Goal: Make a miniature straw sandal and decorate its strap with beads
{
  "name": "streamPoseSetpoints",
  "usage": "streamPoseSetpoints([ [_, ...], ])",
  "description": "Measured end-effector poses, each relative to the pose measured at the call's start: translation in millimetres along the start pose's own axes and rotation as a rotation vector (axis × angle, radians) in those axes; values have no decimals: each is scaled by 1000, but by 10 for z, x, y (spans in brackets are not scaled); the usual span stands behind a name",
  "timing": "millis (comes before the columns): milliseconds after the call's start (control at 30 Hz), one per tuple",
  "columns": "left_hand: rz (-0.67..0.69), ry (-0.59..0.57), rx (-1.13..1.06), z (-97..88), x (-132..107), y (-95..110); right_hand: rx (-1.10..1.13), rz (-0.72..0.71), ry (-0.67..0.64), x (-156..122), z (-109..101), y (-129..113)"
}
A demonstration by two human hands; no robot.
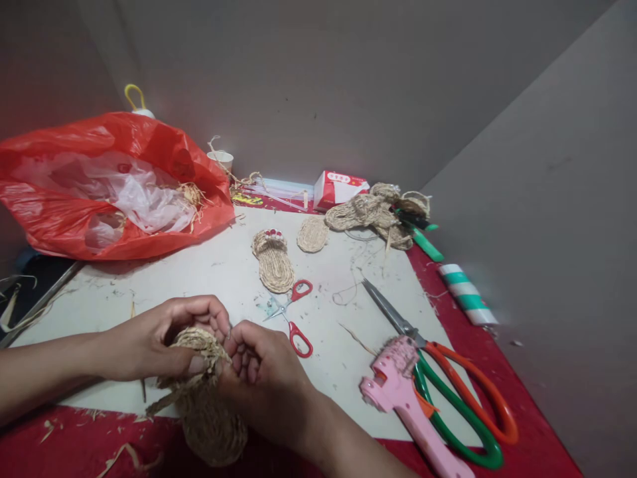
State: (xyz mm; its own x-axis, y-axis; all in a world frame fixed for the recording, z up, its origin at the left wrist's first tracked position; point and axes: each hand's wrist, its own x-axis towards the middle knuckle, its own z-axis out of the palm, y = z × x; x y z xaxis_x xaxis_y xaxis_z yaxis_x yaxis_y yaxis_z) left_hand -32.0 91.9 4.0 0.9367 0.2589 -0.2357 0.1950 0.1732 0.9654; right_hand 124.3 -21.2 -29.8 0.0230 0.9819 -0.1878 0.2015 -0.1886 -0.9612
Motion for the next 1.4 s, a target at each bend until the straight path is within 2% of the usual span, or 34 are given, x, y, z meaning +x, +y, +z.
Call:
streamPoseSetpoints([
  [300, -60, 39, -45, 45, 27, -87, 19, 34, -14, 23, 9, -5],
  [500, -77, 102, -88, 89, 17, -96, 214, 117, -22, 43, 19, -8],
  [633, -76, 121, -110, 109, 6, -90, 243, 121, -46, 54, 3, -12],
  [767, -83, 128, -73, 128, -4, -71, 125, 82, -58, 38, 7, 10],
  [967, -90, 155, -41, 179, -20, -109, -258, -161, 83, -6, 35, 58],
  [1033, -86, 178, 12, 191, -25, -114, -241, -153, 78, -9, 39, 47],
  [1167, -38, 206, 144, 200, -23, -73, -63, -35, 4, 8, 37, 2],
  [1233, -25, 226, 198, 204, -20, -56, -75, -36, -1, 14, 37, 3],
  [1300, -28, 248, 252, 210, -20, -60, -183, -114, 39, 9, 40, 27],
  [1400, -33, 286, 349, 219, -20, -97, -451, -329, 142, -11, 49, 81],
])
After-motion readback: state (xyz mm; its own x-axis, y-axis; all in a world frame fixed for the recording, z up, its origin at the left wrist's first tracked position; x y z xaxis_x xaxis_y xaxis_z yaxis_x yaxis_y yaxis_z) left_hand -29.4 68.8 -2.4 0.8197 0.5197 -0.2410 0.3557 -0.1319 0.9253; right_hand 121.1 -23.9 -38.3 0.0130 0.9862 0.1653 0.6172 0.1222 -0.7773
